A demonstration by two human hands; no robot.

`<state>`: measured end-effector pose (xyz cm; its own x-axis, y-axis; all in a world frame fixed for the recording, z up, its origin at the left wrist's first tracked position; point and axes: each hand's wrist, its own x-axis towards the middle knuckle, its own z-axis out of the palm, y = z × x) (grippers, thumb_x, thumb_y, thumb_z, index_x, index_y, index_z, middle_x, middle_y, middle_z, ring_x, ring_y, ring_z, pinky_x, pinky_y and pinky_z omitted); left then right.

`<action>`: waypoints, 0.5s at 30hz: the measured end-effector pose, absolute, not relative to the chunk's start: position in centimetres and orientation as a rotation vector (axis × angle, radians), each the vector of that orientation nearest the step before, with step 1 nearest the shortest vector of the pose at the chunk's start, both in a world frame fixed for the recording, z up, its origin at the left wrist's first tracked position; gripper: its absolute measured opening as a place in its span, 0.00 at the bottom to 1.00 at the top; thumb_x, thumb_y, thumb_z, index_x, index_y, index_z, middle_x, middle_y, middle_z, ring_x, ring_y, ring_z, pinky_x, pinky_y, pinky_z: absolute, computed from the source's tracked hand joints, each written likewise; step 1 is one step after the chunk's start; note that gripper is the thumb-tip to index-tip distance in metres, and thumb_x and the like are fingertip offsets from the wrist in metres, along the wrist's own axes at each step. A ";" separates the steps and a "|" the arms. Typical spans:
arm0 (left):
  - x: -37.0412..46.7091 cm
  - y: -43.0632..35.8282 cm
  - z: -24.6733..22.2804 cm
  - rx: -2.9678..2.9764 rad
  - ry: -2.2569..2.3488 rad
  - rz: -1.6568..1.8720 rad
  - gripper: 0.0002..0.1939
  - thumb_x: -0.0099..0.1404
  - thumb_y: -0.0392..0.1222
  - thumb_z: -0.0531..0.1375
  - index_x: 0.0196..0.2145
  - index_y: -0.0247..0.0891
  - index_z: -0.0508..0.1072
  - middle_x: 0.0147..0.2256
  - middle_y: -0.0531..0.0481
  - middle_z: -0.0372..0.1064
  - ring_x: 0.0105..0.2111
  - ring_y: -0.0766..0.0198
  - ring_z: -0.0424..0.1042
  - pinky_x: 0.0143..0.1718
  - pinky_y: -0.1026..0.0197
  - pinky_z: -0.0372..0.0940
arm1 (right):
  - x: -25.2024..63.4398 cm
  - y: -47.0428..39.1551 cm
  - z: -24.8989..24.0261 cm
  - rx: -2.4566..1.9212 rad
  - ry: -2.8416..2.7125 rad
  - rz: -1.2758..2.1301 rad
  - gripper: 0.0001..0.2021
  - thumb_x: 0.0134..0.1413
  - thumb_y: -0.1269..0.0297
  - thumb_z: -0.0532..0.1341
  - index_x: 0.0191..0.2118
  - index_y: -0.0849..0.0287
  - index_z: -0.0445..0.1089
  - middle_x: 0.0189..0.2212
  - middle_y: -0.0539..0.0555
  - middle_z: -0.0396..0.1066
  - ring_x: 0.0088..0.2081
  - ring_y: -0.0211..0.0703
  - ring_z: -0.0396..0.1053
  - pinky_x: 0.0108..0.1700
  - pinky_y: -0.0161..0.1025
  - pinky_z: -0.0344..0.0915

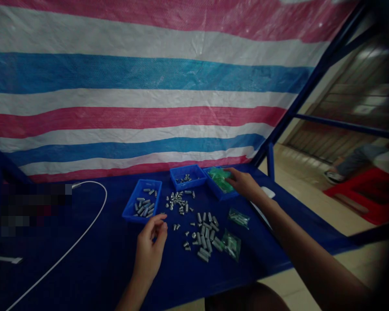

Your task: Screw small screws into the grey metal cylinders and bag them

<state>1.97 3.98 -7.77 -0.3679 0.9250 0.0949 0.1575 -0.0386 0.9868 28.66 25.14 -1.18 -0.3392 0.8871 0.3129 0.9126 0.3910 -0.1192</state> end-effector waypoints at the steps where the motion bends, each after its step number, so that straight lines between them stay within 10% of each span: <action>1: 1.9 4.0 -7.8 1.174 1.577 1.468 0.16 0.63 0.49 0.54 0.44 0.37 0.68 0.32 0.50 0.67 0.30 0.63 0.68 0.33 0.62 0.62 | 28.6 25.1 -1.3 -1.563 -2.355 -0.114 0.18 0.53 0.67 0.56 0.51 0.60 0.66 0.29 0.54 0.76 0.32 0.46 0.74 0.33 0.35 0.63; 8: 1.6 4.0 -8.1 1.208 1.566 1.490 0.16 0.64 0.47 0.54 0.47 0.39 0.66 0.30 0.52 0.67 0.29 0.64 0.67 0.32 0.62 0.62 | 27.6 22.9 -1.7 -1.566 -2.374 -0.273 0.17 0.57 0.66 0.52 0.52 0.59 0.63 0.39 0.61 0.74 0.38 0.51 0.72 0.34 0.38 0.62; 15: 1.3 3.9 -7.6 1.201 1.570 1.512 0.16 0.64 0.47 0.54 0.47 0.38 0.66 0.31 0.51 0.67 0.29 0.64 0.67 0.32 0.62 0.62 | 27.9 22.7 -3.0 -1.596 -2.418 -0.204 0.13 0.54 0.66 0.56 0.46 0.57 0.66 0.30 0.54 0.76 0.32 0.46 0.73 0.30 0.34 0.59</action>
